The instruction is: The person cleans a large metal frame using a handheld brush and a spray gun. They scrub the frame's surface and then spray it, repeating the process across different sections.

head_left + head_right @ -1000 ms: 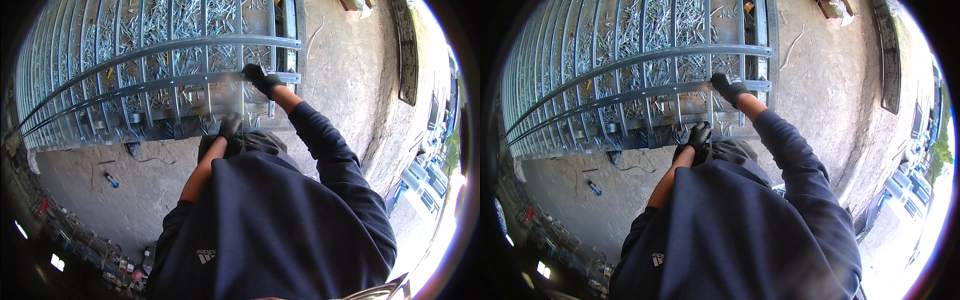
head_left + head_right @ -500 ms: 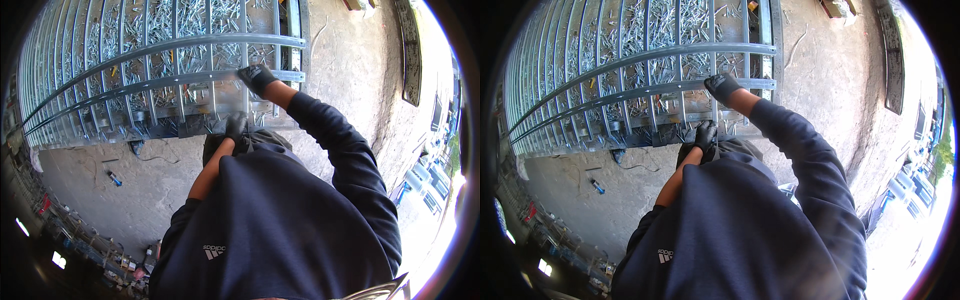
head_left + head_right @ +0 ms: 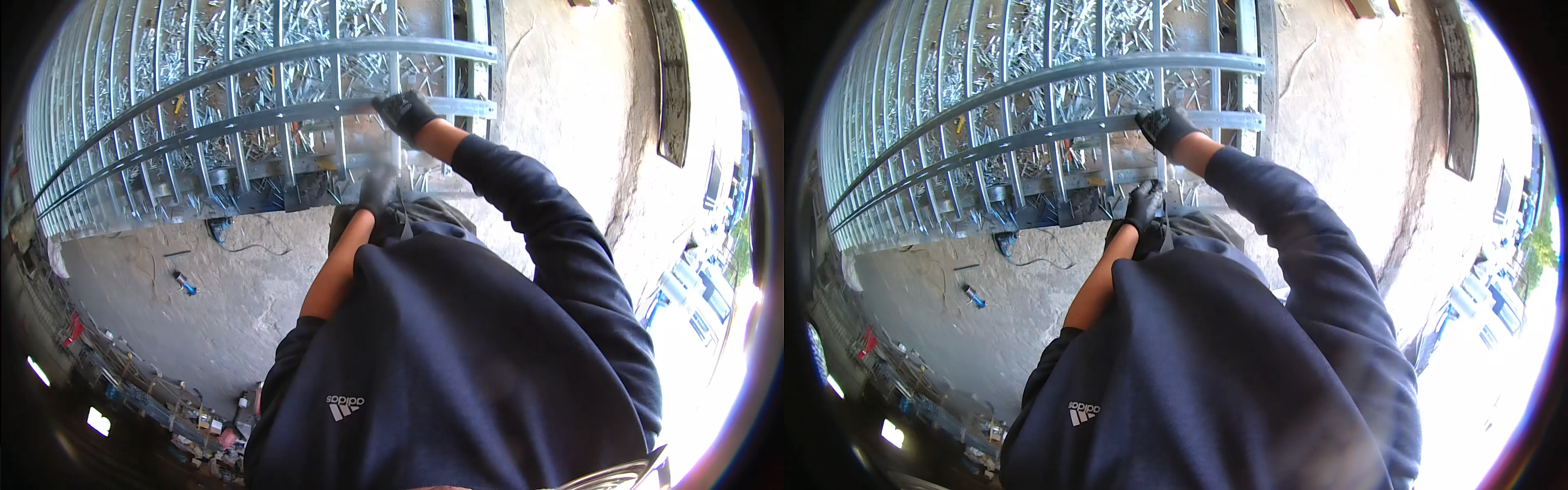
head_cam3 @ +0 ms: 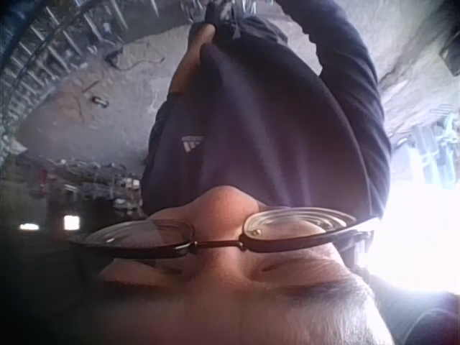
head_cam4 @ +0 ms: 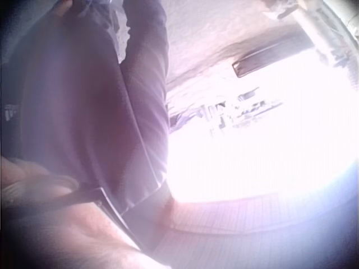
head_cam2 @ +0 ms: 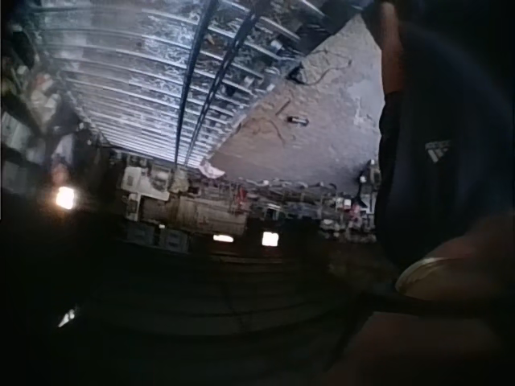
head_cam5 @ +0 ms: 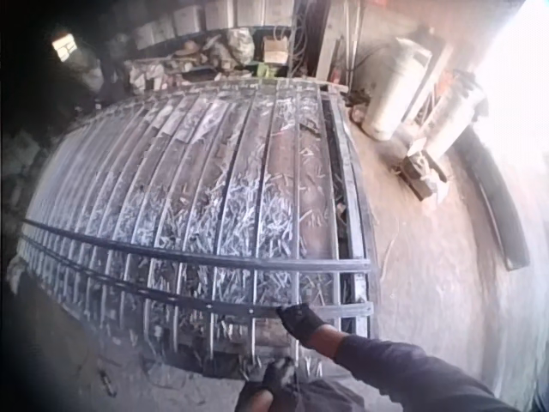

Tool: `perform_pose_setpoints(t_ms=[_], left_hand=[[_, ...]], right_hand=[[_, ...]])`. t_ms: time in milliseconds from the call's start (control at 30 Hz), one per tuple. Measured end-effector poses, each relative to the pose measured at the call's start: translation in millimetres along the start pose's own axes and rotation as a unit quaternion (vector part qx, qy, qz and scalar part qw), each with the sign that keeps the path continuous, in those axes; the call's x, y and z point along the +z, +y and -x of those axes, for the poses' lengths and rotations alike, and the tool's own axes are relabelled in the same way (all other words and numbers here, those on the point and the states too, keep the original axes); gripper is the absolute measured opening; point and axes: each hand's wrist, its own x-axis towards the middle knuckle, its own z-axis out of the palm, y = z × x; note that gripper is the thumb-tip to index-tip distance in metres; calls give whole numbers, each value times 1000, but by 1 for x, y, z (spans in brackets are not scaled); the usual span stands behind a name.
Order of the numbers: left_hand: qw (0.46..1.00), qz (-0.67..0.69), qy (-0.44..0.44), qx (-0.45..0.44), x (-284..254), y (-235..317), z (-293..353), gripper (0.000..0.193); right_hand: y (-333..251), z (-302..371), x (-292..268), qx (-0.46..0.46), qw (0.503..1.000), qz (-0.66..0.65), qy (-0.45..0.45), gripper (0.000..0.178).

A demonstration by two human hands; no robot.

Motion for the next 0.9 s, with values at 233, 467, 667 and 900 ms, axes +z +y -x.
perform_pose_setpoints(t_ms=[233,467,667,900], left_hand=[[921,305,45,-239,-50,103,1,25],[763,629,-6,-151,-84,179,-16,62],[774,599,-23,-203,-40,198,-18,68],[865,425,-92,-251,12,162,-32,48]], right_hand=[[19,-13,-17,48,990,-131,27,32],[0,51,-16,85,896,-387,200,29],[-41,78,39,59,697,-697,156,29],[-19,143,40,214,459,-847,161,20]])
